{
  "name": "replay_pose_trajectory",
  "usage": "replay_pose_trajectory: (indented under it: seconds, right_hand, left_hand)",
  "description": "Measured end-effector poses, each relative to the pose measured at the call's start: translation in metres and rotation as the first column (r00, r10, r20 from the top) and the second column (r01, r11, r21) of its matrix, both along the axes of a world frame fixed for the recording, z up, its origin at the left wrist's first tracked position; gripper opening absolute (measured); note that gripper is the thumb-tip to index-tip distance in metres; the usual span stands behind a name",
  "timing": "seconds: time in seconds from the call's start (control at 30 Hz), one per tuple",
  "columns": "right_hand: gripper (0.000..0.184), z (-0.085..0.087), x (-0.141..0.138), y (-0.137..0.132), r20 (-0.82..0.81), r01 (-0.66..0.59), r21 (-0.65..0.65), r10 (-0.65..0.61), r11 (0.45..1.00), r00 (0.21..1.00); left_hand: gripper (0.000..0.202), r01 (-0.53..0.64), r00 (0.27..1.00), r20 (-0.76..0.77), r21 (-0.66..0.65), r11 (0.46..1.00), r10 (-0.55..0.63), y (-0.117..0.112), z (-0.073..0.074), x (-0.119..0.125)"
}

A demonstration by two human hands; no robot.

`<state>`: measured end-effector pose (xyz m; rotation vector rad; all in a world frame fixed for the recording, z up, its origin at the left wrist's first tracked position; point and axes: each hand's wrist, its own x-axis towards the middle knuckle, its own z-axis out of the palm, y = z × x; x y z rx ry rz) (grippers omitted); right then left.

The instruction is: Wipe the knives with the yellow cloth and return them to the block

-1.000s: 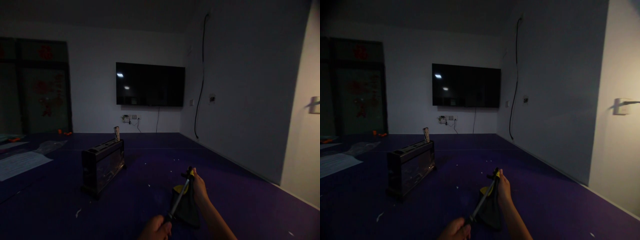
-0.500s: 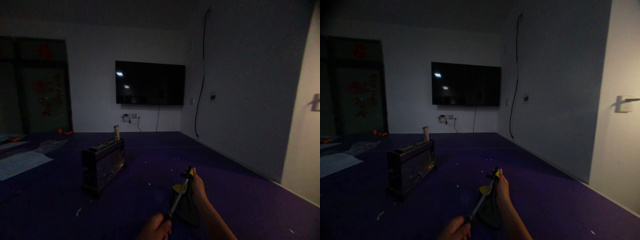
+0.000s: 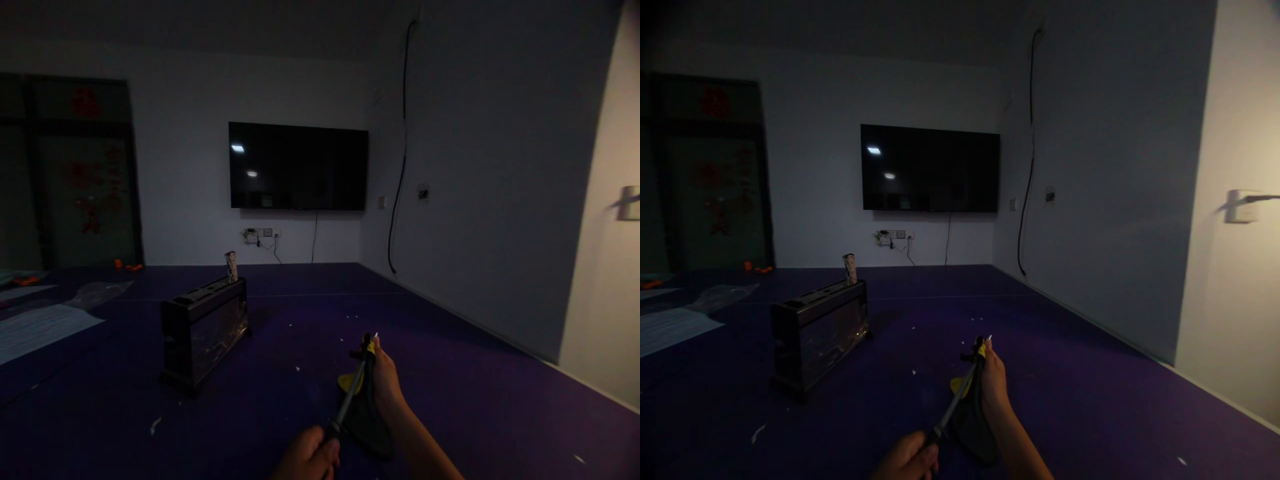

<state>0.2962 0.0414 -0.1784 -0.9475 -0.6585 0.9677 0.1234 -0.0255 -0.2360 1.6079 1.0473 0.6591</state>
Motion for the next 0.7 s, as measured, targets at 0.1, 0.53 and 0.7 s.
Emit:
replay_pose_trajectory:
  seconds: [0.1,0.53,0.7]
  right_hand:
    - [0.049,0.000,-0.005,-0.002,0.011,-0.015,0.006,0.015,1.000,1.000]
    - [0.045,0.005,-0.002,-0.001,0.047,0.005,0.029,-0.006,1.000,0.999]
    - [0.045,0.007,0.013,0.004,0.056,0.066,0.031,-0.068,0.997,0.996]
  left_hand:
    - [0.079,-0.009,1.000,0.026,0.002,1.000,0.009,0.001,-0.003,0.000]
    - [0.076,-0.001,0.996,0.088,-0.019,1.000,0.002,-0.008,0.014,-0.005]
    - [0.074,0.059,0.996,0.063,0.001,0.998,-0.059,-0.002,0.002,-0.004]
